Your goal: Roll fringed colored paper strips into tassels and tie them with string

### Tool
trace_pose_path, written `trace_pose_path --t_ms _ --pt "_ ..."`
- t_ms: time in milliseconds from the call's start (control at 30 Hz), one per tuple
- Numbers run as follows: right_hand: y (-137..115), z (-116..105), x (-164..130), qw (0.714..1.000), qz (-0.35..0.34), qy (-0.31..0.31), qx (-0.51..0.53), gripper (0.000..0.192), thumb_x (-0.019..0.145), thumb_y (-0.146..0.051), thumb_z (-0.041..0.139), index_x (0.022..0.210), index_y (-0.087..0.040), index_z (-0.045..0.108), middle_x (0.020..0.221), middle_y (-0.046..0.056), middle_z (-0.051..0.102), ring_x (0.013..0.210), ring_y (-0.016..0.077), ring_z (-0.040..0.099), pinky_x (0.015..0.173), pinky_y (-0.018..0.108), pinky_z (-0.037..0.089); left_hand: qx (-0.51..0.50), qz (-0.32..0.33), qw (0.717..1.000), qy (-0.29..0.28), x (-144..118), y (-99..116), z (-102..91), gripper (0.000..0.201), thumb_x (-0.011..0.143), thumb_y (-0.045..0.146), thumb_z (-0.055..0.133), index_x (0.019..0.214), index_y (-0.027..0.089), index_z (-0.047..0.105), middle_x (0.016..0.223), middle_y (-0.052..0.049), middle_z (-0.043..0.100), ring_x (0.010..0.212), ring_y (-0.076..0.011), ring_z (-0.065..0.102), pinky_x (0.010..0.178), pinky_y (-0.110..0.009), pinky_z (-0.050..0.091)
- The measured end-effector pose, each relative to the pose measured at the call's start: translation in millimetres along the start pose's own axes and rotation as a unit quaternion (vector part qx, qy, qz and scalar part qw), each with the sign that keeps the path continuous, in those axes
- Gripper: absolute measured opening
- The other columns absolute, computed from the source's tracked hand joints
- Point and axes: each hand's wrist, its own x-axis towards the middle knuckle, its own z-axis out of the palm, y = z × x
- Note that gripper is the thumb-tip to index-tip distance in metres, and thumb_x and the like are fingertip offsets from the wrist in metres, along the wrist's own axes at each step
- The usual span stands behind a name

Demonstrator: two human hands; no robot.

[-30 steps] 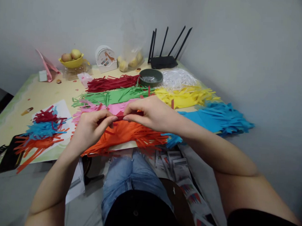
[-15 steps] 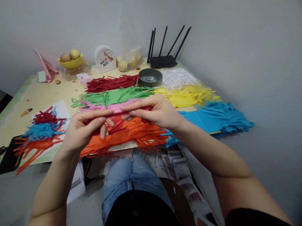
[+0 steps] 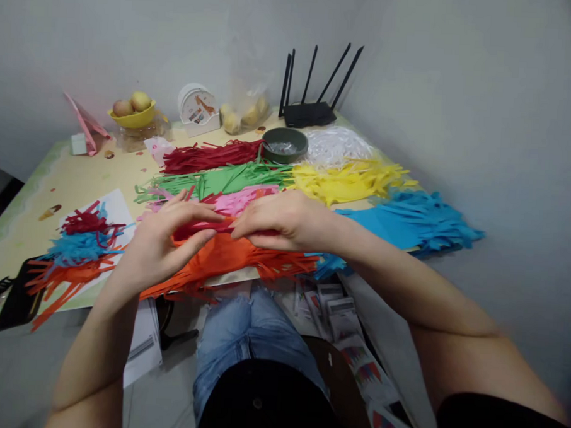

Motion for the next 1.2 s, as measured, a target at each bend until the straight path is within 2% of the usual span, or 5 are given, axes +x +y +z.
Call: trace_pose_path --t_ms 300,533,733,900,1200 --pt "-2.0 -3.0 6.9 0.987 0.135 0.007 0.088 0.033 0.094 -0.032 0.061 0.121 -0.017 0.071 0.11 0.008 0.077 0.096 0.0164 0.07 0.085 0.028 0.052 0.21 0.105 0.971 0.041 1.5 -23.5 18.8 0.018 0.096 0.023 0.057 0.097 0.027 0.074 0.089 -0.002 0.078 0.091 -0.0211 0.07 0.113 -0.054 0.037" --pt "14.0 33.8 19.1 0.848 0.211 0.001 0.486 0.027 0.089 -0.04 0.069 0.09 -0.013 0.069 0.08 0.006 0.078 0.071 0.0111 0.068 0.072 0.024 0.052 0.239 0.195 0.94 0.144 -11.5 -42.4 23.1 0.032 0.09 0.017 0.067 0.117 0.034 0.071 0.107 -0.003 0.079 0.106 -0.0254 0.071 0.113 -0.057 0.035" --pt "4.5 54.9 23.6 0.785 0.178 0.131 0.578 0.026 0.082 -0.036 0.078 0.096 -0.015 0.069 0.074 0.002 0.076 0.073 0.0119 0.073 0.076 0.024 0.056 0.174 0.082 0.945 0.265 -3.9 -27.1 40.2 0.013 0.092 0.021 0.063 0.097 0.028 0.073 0.093 -0.003 0.078 0.095 -0.0217 0.073 0.107 -0.053 0.045" --pt "5.6 52.5 37.2 0.799 0.148 0.2 0.547 0.026 0.085 -0.038 0.075 0.097 -0.016 0.069 0.078 0.003 0.076 0.074 0.0125 0.072 0.076 0.025 0.057 -0.055 -0.051 0.952 0.298 5.1 -14.2 50.4 0.014 0.094 0.031 0.064 0.097 0.024 0.076 0.096 -0.004 0.079 0.093 -0.0201 0.073 0.096 -0.042 0.055" --pt "31.1 54.9 69.4 0.904 0.109 0.324 0.259 0.005 0.094 -0.022 0.061 0.095 -0.019 0.064 0.096 0.002 0.073 0.088 0.012 0.07 0.085 0.024 0.055 -0.221 -0.146 0.856 0.443 46.1 -34.1 64.8 0.019 0.08 0.035 0.079 0.088 0.018 0.081 0.084 -0.003 0.078 0.075 -0.0151 0.071 0.074 -0.027 0.057"
